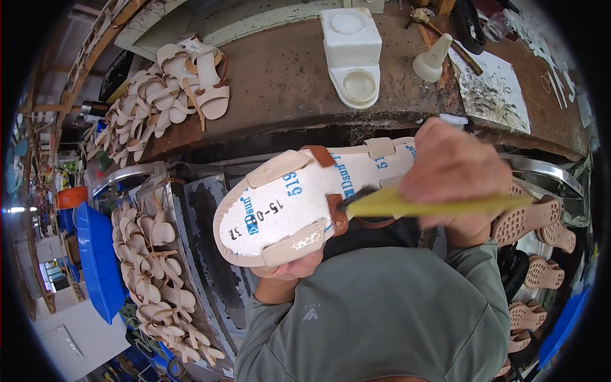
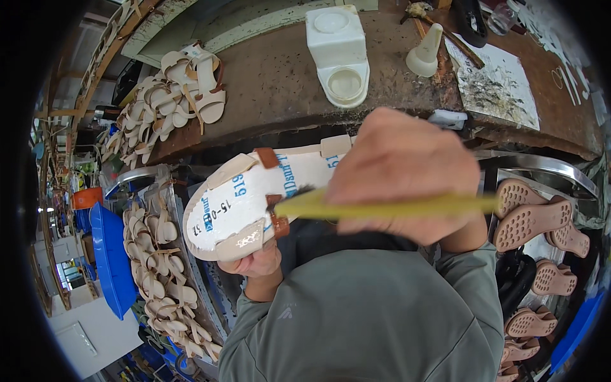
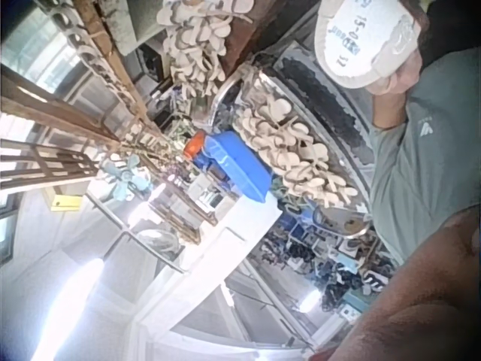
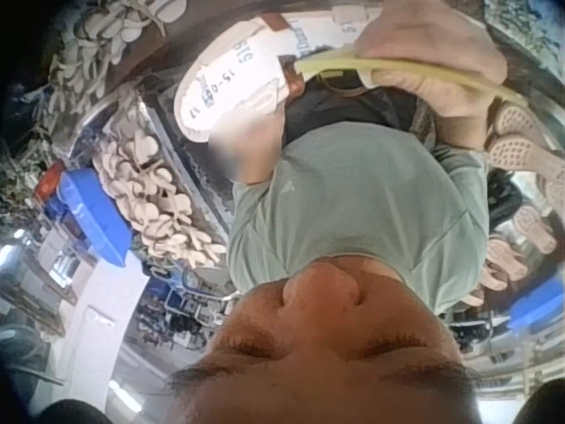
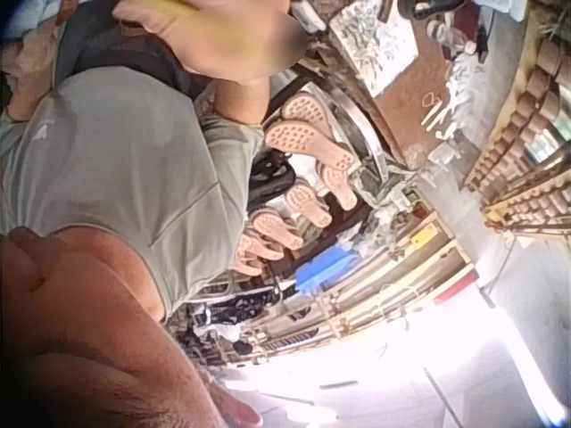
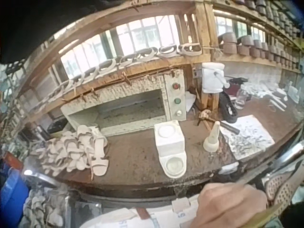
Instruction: The person uses a yellow brush to apply a substance to the sole and straps of beige sandals. They handle the sandals one at a time, picking them up from a nearby pile, applying the treatment, and placing them on a wooden rack. The process is repeated for multiple units throughout the clip.
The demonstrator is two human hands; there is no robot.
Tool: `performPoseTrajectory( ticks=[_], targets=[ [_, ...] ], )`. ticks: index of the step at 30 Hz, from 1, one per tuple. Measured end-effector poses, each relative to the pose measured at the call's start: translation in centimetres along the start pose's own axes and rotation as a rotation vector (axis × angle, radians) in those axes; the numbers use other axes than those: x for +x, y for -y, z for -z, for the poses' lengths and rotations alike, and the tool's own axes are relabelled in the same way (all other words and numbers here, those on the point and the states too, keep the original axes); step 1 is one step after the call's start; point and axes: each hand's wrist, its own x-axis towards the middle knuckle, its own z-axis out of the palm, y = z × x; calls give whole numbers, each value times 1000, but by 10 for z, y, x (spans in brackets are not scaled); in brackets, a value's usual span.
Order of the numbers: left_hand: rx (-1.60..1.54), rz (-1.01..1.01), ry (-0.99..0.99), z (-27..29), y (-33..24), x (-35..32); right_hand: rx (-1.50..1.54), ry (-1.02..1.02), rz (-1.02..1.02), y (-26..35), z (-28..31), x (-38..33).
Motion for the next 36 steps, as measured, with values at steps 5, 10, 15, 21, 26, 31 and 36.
performPoseTrajectory(
  ticks=[5,10,15,21,26,31,36],
  targets=[
    [109,-24,11,8,-3,-2,-52,291,373,19,-19,16],
    [167,-61,19,13,-12,0,-61,65,-95,29,-23,24],
    [224,-70,-12,19,-14,-2,111,203,185,30,-49,18],
    [237,-86,-50,24,-20,-3,-10,195,126,33,-70,26],
    [171,-95,-127,29,-23,3,-49,226,151,41,-72,31],
    [203,-157,-154,32,-21,3,239,329,271,39,-68,28],
    [138,-103,-183,32,-25,2,202,197,-106,36,-56,25]
  ],
)
